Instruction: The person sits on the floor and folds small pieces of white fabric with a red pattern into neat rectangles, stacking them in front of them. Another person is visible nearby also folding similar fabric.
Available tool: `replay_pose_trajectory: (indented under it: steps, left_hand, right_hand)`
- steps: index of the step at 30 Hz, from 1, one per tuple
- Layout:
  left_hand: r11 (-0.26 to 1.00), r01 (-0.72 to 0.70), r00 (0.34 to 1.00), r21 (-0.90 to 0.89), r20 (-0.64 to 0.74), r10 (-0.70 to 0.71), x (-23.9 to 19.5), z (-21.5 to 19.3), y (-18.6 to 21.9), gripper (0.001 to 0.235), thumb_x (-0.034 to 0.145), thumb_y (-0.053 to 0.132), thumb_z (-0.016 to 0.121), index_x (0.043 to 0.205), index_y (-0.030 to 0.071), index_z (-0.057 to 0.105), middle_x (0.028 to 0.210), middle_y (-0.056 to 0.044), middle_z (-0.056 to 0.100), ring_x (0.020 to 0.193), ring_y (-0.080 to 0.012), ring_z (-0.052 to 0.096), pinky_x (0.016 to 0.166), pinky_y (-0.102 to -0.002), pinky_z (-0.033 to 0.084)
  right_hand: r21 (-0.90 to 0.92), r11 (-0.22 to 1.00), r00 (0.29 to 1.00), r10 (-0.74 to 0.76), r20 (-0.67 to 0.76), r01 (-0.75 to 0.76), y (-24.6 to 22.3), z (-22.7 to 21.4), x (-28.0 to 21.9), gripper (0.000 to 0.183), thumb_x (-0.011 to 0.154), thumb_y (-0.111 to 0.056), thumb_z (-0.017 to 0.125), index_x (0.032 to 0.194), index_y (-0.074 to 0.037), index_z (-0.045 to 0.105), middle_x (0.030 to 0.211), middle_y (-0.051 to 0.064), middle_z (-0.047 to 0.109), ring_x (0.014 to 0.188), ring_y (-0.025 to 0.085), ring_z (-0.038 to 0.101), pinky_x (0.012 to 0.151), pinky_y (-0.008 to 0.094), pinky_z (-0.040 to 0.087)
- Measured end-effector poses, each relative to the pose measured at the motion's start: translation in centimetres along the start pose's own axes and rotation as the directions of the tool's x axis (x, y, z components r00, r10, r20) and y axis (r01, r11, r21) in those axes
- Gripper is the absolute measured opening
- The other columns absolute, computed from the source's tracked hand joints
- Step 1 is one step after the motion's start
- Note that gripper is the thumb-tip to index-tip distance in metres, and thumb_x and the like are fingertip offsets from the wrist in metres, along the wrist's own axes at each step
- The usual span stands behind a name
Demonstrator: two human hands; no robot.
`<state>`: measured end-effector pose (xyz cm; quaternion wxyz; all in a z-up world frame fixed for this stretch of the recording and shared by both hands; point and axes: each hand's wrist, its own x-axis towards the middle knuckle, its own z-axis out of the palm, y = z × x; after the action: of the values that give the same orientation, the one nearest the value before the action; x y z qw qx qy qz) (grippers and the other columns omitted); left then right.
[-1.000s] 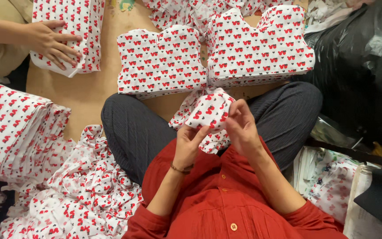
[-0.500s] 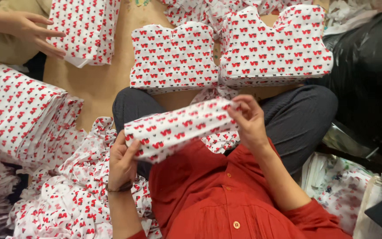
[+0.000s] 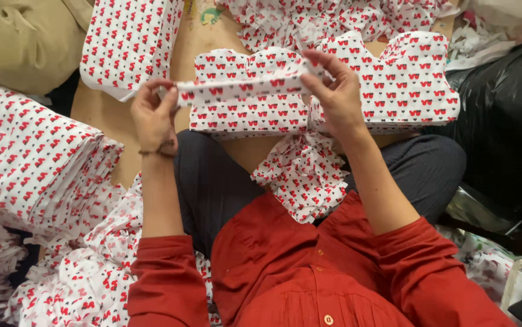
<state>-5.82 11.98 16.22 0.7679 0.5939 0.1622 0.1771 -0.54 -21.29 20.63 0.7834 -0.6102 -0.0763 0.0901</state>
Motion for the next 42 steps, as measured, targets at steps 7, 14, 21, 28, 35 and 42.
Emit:
replay_pose_trajectory:
  steps: [7,14,21,28,35,42]
  left_hand:
    - [0.941,-0.175,0.984,0.288,0.069,0.162,5.6,-3.5,-10.2,0.016,0.088,0.002,0.078,0.099,0.013,0.073,0.083,0.004,0.065,0.073,-0.0007,0.055,0.066,-0.015,0.051]
    - [0.694,0.012,0.999,0.720,0.026,-0.045,5.1,-7.0,-19.6,0.020,0.075,0.008,0.078,0.086,0.025,0.078,0.081,0.004,0.071,0.062,-0.0097,0.057,0.061,-0.023,0.048]
    - [0.593,-0.022,1.000,0.805,0.022,0.007,3.1,-6.2,-17.8,0.018,0.075,0.010,0.078,0.086,0.026,0.077,0.081,0.005,0.074,0.064,-0.0140,0.064,0.064,-0.025,0.050]
    - [0.440,-0.178,0.981,0.880,0.123,0.152,2.0,-5.8,-17.6,0.013,0.078,0.004,0.074,0.084,0.015,0.070,0.083,-0.010,0.063,0.077,-0.0336,0.068,0.080,-0.041,0.053]
    - [0.374,-0.196,0.968,0.907,0.117,0.222,1.7,-6.2,-17.7,0.014,0.079,0.001,0.070,0.086,0.013,0.066,0.090,-0.011,0.057,0.085,-0.0381,0.066,0.084,-0.043,0.052]
    - [0.372,-0.328,0.913,0.868,0.191,0.360,-6.6,1.4,-13.2,0.012,0.089,0.008,0.068,0.100,0.004,0.069,0.091,-0.020,0.064,0.090,-0.0412,0.064,0.087,-0.048,0.047]
  right_hand:
    - [-0.310,0.945,0.973,-0.163,-0.163,0.106,5.5,0.8,-0.4,0.039,0.091,-0.008,0.078,0.128,-0.010,0.068,0.101,0.004,0.071,0.093,0.010,0.066,0.085,0.028,0.055]
    - [-0.801,0.598,0.957,-0.228,-0.179,-0.008,21.4,-3.4,-1.0,0.023,0.083,-0.015,0.078,0.105,-0.022,0.078,0.096,0.002,0.074,0.095,0.024,0.071,0.088,0.037,0.054]
    - [-0.854,0.518,0.958,-0.265,-0.110,0.045,23.6,-4.1,-1.3,0.023,0.086,-0.011,0.076,0.109,-0.012,0.075,0.098,0.006,0.067,0.096,0.029,0.070,0.088,0.038,0.054]
    - [-0.924,0.381,0.997,-0.064,-0.046,-0.018,18.7,-4.4,-5.1,0.044,0.092,-0.008,0.063,0.135,-0.015,0.058,0.108,0.017,0.058,0.097,0.044,0.068,0.084,0.051,0.059]
    - [-0.853,0.476,0.957,-0.067,-0.281,-0.216,17.3,-10.8,-12.1,0.018,0.089,-0.024,0.073,0.106,-0.019,0.075,0.085,0.007,0.071,0.082,0.028,0.073,0.072,0.034,0.058]
    - [-0.817,0.481,0.948,0.130,-0.291,-0.317,14.1,-6.5,-13.8,0.043,0.079,-0.058,0.077,0.092,-0.018,0.074,0.086,0.010,0.073,0.086,0.032,0.073,0.073,0.046,0.059]
